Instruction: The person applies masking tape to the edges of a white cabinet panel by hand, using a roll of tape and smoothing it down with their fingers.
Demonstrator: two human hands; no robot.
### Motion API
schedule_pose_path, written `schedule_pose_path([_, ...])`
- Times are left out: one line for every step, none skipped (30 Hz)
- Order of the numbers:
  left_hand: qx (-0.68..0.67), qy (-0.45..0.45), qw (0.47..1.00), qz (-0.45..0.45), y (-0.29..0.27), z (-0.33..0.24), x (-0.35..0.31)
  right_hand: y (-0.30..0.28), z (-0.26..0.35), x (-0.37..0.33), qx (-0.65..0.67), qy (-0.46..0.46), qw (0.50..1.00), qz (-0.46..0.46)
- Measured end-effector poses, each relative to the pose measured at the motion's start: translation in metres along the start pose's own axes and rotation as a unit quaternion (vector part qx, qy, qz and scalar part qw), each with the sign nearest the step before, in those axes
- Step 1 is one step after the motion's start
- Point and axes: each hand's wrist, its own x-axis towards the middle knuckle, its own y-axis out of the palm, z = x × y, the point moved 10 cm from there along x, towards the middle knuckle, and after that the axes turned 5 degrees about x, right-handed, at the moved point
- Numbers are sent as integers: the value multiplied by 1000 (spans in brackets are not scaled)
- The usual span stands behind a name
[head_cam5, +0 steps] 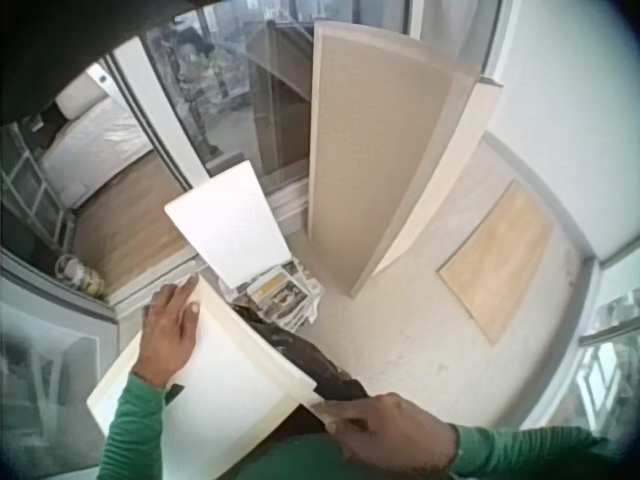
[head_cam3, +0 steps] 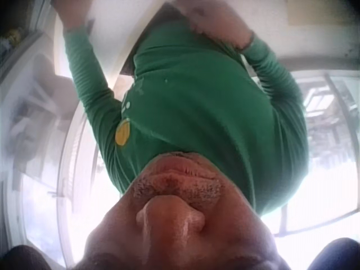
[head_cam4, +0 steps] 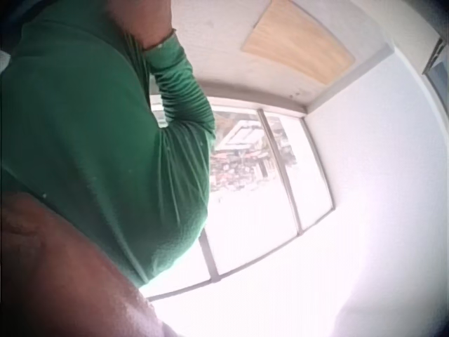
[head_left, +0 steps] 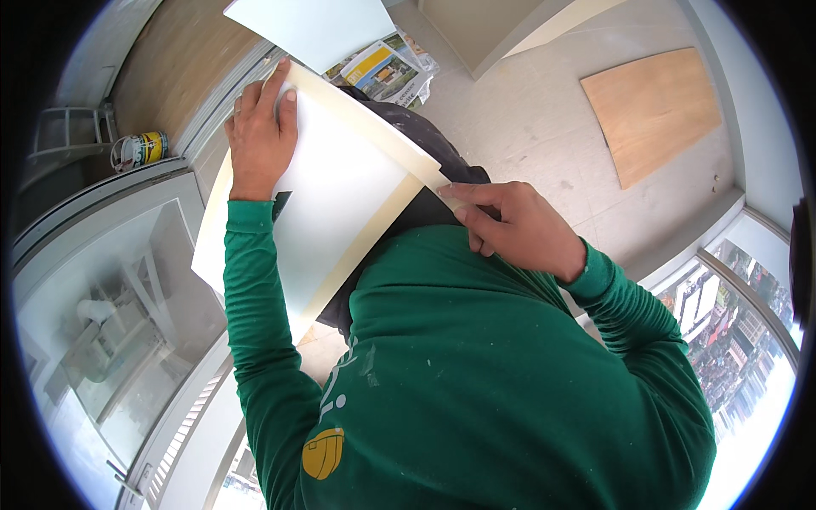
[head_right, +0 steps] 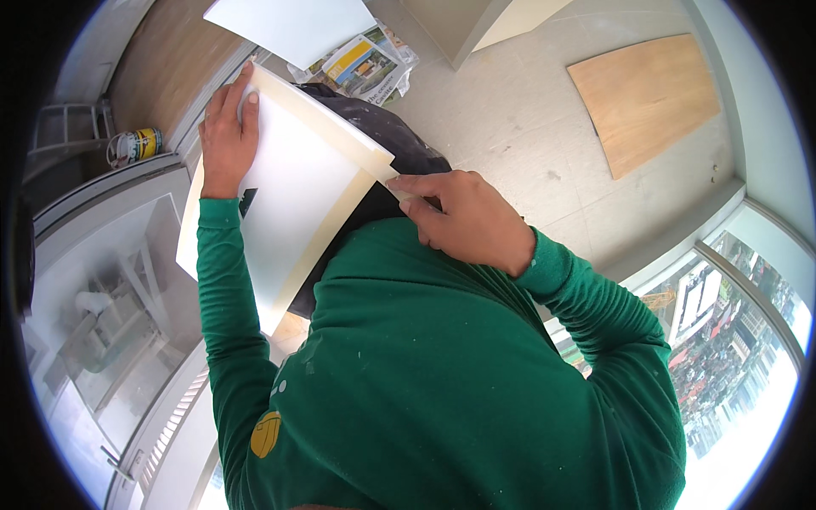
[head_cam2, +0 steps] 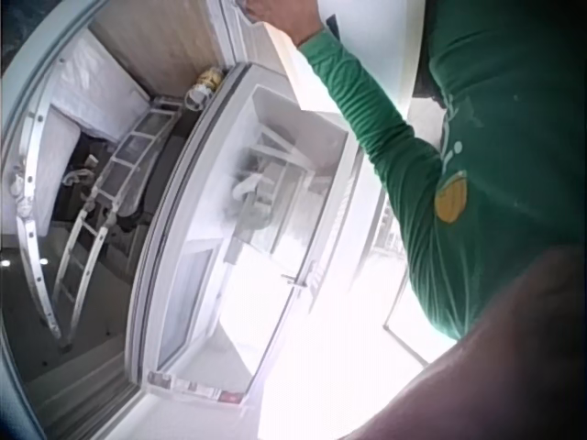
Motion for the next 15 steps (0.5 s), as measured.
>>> schedule_pose_path([4,-1,1000,0,-1,-1,-1,-2,-3,1,9,9,1000,5])
schedule_pose_path([7,1,1000,1,-2,0,-1,-3,-4,2,17,15,1000,11])
schedule_pose_path([10,2,1000,2,-4,-1,-2,-3,-7,3,22,26,999,17])
schedule_pose_path([14,2,1000,3,-5,-3,-3,-2,-9,1,28,36,999,24])
schedule_pose_path([27,10,1000,-4,-8,-5,0,1,-10,3,38,41,998,32])
schedule_pose_path([42,14,999,-12,-7,-9,-1,2,-10,5,42,39,998,35])
schedule_pose_path([8,10,1000,-24,-7,-6,-1,2,-12,6,47,38,997,39])
schedule_pose_path([8,0,1000,-12,-7,-7,1,1,-15,4,50,41,997,39])
schedule_pose_path([4,-2,1000,-13,-8,-7,0,2,-16,4,46,46,997,46])
schedule_pose_path([1,-4,1000,-14,-9,-6,0,2,-16,5,42,50,996,53])
schedule_pose_path([-1,-5,1000,-15,-9,-7,0,2,-17,4,36,58,996,56])
schedule_pose_path([-3,-6,1000,-16,-10,-8,0,2,-17,4,40,54,996,61])
schedule_pose_path([-6,-6,1000,-17,-12,-8,0,4,-16,4,44,50,996,65])
schedule_pose_path([-7,-11,1000,-14,-12,-9,0,4,-16,3,47,49,995,68])
schedule_pose_path([-8,-16,1000,-11,-13,-9,1,4,-15,2,46,46,996,66])
